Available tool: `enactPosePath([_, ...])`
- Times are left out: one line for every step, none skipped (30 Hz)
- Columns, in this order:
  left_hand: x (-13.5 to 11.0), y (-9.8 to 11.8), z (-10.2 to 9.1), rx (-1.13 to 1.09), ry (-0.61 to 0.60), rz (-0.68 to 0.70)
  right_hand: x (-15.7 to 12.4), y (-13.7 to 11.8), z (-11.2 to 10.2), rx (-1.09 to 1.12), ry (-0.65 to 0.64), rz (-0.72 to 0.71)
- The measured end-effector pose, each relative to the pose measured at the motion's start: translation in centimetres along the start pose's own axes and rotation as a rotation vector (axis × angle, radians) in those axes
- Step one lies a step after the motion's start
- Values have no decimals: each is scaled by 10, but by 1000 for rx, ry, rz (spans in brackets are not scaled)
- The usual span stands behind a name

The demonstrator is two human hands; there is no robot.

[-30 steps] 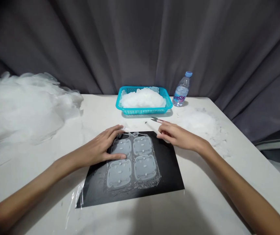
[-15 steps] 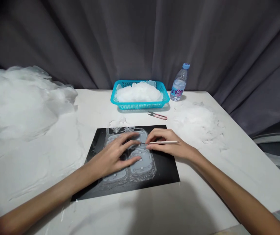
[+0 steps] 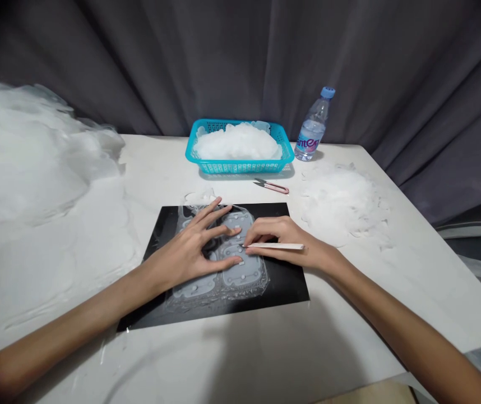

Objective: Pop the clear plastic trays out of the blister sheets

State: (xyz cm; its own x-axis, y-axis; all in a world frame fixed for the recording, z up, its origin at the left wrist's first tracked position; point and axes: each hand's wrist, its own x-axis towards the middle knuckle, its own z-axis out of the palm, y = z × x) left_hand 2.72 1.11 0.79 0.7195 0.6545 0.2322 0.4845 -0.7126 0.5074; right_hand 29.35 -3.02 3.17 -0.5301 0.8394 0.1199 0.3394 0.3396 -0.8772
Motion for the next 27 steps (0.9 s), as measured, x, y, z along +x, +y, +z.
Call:
enactPosePath([0, 0, -1, 3, -6, -2, 0, 0, 0, -26, -1, -21])
enactPosePath([1, 1, -1, 8, -9, -5, -1, 0, 1, -53, 2, -44])
enactPosePath([1, 1, -1, 13, -11, -8, -1, -1, 1, -80, 3, -64])
enactPosePath([1, 1, -1, 18, -11, -12, 0, -1, 1, -104, 4, -78])
enactPosePath([0, 1, -1, 21, -10, -17, 0, -1, 2, -124, 1, -87])
enactPosePath([0, 1, -1, 24, -8, -23, 0, -2, 2, -138, -3, -95])
enactPosePath([0, 1, 0, 25, -5, -28, 1, -2, 2, -147, -6, -100])
enactPosePath([0, 1, 0, 24, 2, -31, 1, -2, 2, -154, -10, -103])
enactPosePath([-1, 1, 1, 24, 6, -32, 1, -2, 3, -162, -13, -104])
enactPosePath([-1, 0, 1, 22, 11, -31, 2, -2, 3, -169, -13, -102])
enactPosePath([-1, 0, 2, 19, 15, -28, 2, -2, 3, -176, -11, -97])
enactPosePath([-1, -1, 2, 15, 20, -24, 2, -2, 4, -180, -8, -89])
enactPosePath([-1, -1, 3, 13, 23, -21, 1, -2, 4, -180, -6, -78])
enactPosePath([-1, -1, 3, 13, 24, -20, 1, -1, 4, -179, -5, -68])
enactPosePath([-1, -1, 4, 16, 26, -18, 1, 0, 4, -176, -6, -63])
enactPosePath([-1, -1, 4, 22, 29, -15, 0, 0, 4, -174, -9, -61])
enactPosePath([-1, -1, 4, 32, 29, -11, 0, 1, 3, -173, -12, -62])
enactPosePath([-1, -1, 4, 44, 26, -7, 0, 1, 3, -173, -14, -65])
enactPosePath([-1, 0, 4, 59, 23, -4, -1, 1, 3, -176, -16, -68])
enactPosePath([-1, 0, 4, 74, 17, -1, -1, 1, 3, -178, -17, -72])
enactPosePath([-1, 0, 4, 89, 10, 0, -1, 1, 3, -181, -18, -72])
enactPosePath([-1, 0, 4, 100, 4, 0, -1, 1, 3, -185, -20, -71])
enactPosePath([-1, 0, 4, 108, 3, 1, -1, 0, 3, -190, -23, -70])
enactPosePath([-1, 0, 4, 112, 7, 4, -1, -1, 3, -196, -28, -75])
enactPosePath([-1, 0, 4, 113, 9, 7, -1, -1, 3, -201, -36, -82])
enactPosePath([0, 0, 4, 112, 11, 10, 0, -2, 3, -207, -47, -91])
enactPosePath([0, 0, 3, 112, 11, 11, 0, -2, 2, -211, -58, -102])
